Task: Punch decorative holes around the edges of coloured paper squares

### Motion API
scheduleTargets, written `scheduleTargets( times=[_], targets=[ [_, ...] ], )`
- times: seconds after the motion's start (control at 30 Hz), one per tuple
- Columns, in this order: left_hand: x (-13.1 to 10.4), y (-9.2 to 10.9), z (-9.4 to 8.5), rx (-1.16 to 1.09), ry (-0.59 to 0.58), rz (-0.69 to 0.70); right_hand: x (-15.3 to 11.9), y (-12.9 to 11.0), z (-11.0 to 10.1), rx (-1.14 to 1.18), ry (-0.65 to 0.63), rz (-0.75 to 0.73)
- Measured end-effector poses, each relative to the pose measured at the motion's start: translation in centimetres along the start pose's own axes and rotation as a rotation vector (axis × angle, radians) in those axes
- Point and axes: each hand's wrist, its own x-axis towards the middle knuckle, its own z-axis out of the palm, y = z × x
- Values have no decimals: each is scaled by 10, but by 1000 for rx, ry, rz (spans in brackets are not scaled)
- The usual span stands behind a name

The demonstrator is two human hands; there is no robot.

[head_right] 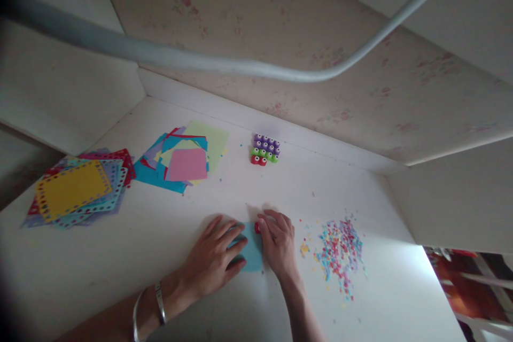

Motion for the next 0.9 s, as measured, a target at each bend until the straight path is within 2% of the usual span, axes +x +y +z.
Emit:
scheduleTargets(
  times=[0.17,0.37,0.6,0.77,0.9],
  targets=[
    [1,0,2,6,2,-10,-3,0,6,-49,-6,16],
    [3,1,-3,9,-51,-13,-7,1,11,-124,-1,51],
    [6,3,-8,49,-42,0,-2,-2,9,-76,-7,85],
    [5,5,-10,62,-4,17,0,4,8,38,103,76],
    [3,5,-10,73,22,11,-5,15,-1,59,196,122]
  ],
)
